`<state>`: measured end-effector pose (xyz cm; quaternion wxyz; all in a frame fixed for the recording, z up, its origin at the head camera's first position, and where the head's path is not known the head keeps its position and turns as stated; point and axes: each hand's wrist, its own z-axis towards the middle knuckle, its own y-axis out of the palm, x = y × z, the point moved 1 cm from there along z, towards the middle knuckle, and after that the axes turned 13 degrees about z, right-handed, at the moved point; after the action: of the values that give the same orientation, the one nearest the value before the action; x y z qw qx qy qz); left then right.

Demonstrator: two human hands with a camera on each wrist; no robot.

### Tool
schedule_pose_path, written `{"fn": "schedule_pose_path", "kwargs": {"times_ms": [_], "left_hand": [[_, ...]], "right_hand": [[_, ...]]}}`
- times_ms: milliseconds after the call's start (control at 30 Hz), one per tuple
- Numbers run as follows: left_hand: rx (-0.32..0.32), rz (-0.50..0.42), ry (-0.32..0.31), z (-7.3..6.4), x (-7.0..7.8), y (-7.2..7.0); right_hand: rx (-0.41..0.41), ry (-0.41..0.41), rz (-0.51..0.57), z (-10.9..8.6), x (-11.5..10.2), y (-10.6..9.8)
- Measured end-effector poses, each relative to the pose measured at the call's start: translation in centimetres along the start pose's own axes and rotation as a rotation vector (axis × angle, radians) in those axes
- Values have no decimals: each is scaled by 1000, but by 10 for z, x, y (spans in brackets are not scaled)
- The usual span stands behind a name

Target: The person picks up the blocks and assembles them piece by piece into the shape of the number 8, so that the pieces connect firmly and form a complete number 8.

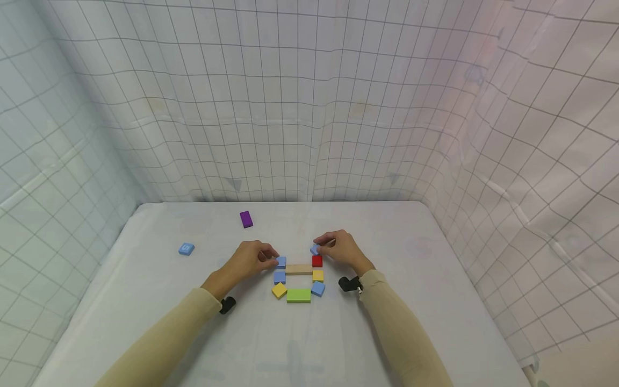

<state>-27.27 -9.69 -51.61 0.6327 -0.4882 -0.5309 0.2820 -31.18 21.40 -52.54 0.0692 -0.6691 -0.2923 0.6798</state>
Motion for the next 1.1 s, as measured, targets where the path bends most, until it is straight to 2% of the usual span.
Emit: {"fn": "schedule_pose_path", "kwargs": {"times_ms": [167,200,300,400,433,533,667,967,1000,1100], "left_hand": [[5,-10,16,0,-1,0],[20,-11,45,2,-6,4],[26,-14,53,1,-6,3],[24,-22,43,1,-5,3],[10,-24,13,-2,0,-1],[6,-16,-3,-1,0,1],[12,-4,-2,-2,0,1],[31,-32,27,-2,-2,2],[50,-38,60,-1,-7,5],[60,-36,68,-3,-6,5]], "right_hand": [[-2,-2,0,-1,-1,0],[-2,-2,0,-1,-1,0],[-2,1,-3,-1,-1,-1],[0,7,-7,-1,-1,0],[0,9,-9,-1,-1,0],[4,14,-12,-1,-1,0],[6,9,-12,0,0,0],[6,15,-1,-1,0,-1],[5,15,-1,-1,0,0],[2,14,-4,-1,2,0]]}}
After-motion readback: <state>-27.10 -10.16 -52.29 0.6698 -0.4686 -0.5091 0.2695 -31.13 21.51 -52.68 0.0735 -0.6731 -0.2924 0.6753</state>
